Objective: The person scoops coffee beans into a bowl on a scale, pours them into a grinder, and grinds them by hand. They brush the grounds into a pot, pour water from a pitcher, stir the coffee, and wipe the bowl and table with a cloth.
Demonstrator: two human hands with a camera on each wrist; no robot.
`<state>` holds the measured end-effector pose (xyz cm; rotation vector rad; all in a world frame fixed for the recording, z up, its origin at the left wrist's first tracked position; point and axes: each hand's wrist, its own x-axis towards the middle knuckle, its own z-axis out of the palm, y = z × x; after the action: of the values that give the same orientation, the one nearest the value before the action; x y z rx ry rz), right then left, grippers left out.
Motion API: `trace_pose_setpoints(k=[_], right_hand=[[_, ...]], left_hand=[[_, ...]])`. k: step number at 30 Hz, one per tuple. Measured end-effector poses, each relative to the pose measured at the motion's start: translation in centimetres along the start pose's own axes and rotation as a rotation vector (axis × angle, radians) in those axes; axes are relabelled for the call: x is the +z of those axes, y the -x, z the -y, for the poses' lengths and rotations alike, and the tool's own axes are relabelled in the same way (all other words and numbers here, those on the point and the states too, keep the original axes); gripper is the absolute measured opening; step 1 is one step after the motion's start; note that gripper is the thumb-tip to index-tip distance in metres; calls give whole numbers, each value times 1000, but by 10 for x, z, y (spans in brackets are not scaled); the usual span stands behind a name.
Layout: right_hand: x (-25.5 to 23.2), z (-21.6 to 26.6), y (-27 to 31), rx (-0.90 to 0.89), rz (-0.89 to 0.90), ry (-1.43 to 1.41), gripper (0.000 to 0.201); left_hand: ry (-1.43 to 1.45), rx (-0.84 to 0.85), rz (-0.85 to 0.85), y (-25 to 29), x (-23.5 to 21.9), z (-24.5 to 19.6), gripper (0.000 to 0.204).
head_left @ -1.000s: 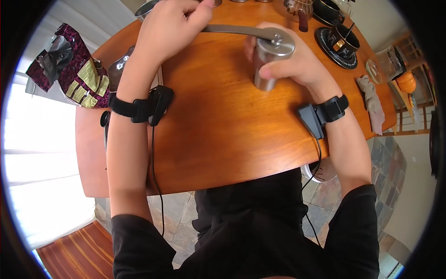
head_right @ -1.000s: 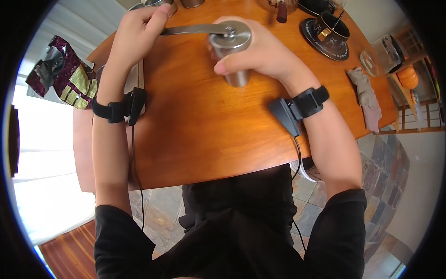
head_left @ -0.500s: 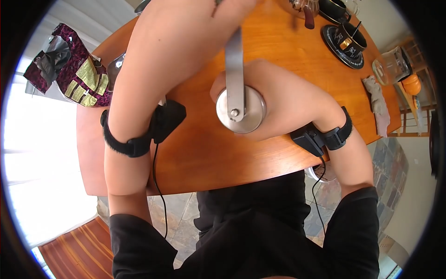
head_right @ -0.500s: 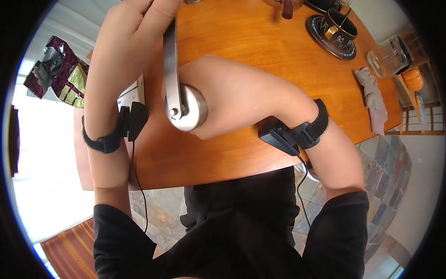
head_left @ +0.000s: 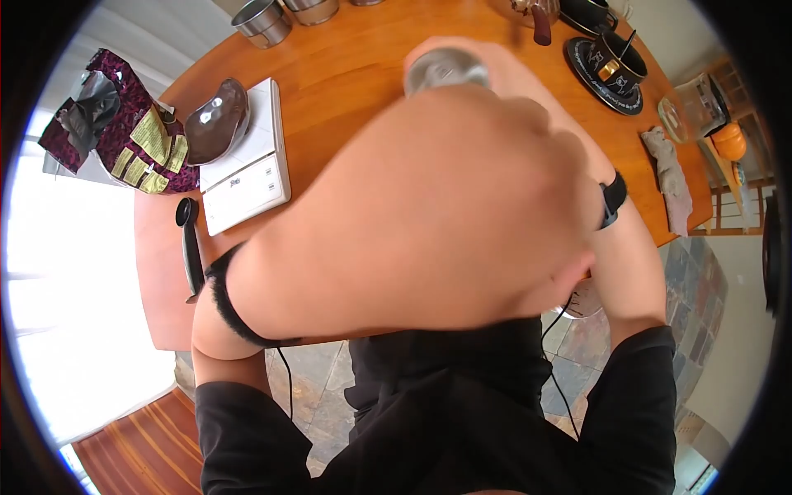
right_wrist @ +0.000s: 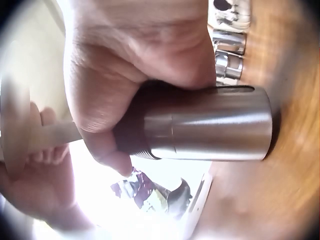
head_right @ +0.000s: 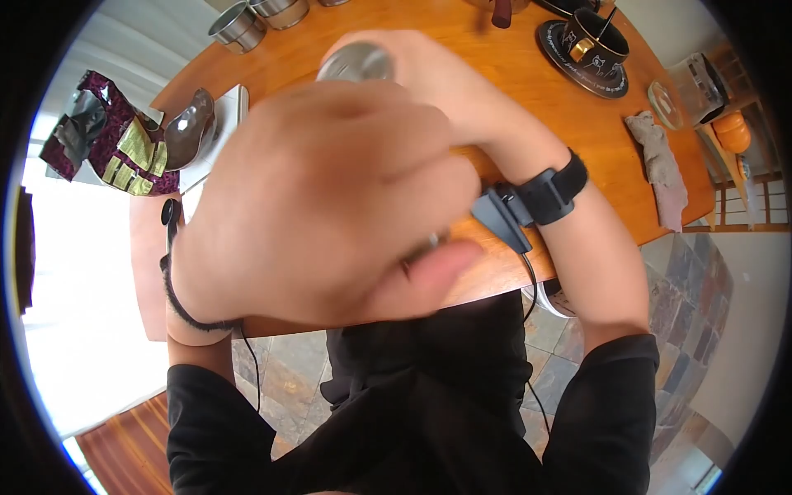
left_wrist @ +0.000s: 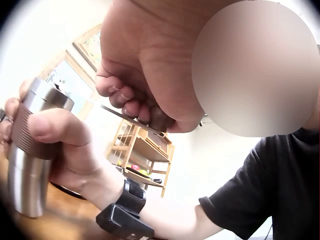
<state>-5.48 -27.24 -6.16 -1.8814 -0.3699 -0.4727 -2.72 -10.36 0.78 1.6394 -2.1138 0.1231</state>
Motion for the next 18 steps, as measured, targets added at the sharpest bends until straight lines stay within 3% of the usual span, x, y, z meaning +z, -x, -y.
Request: trace_pose_setpoints(k=[1,2,4,8,9,10,12,16,18], right_hand=[[-4,1,3,139,-60,-101,28],[-7,-5,4,140,-60,-101,28],[-13,-21,3,190,-157,-397,35],[-18,-14,4,321,-271,-396,43],[-17,-4,1,325,-266,-560,39],[-20,-7,2,326,-263,-560,39],[-26,-15,7,268,-140,-337,41],[-12,-2,9,182,-69,-245,30],[-1,14,9,163,18,-24,33]], left_hand=[[-39,26,-63,4,1,6,20],[-41,46,-90,3,-3,15,18],[-47,87,-144,2,-10,34,15],[-3,-7,43,6,-40,81,16],[-13,-54,95,7,-45,87,17],[-13,-56,93,7,-46,90,17],[-97,-447,-25,7,-49,92,33],[-124,-530,-127,11,-40,109,30],[-240,-582,-209,9,-36,110,33]])
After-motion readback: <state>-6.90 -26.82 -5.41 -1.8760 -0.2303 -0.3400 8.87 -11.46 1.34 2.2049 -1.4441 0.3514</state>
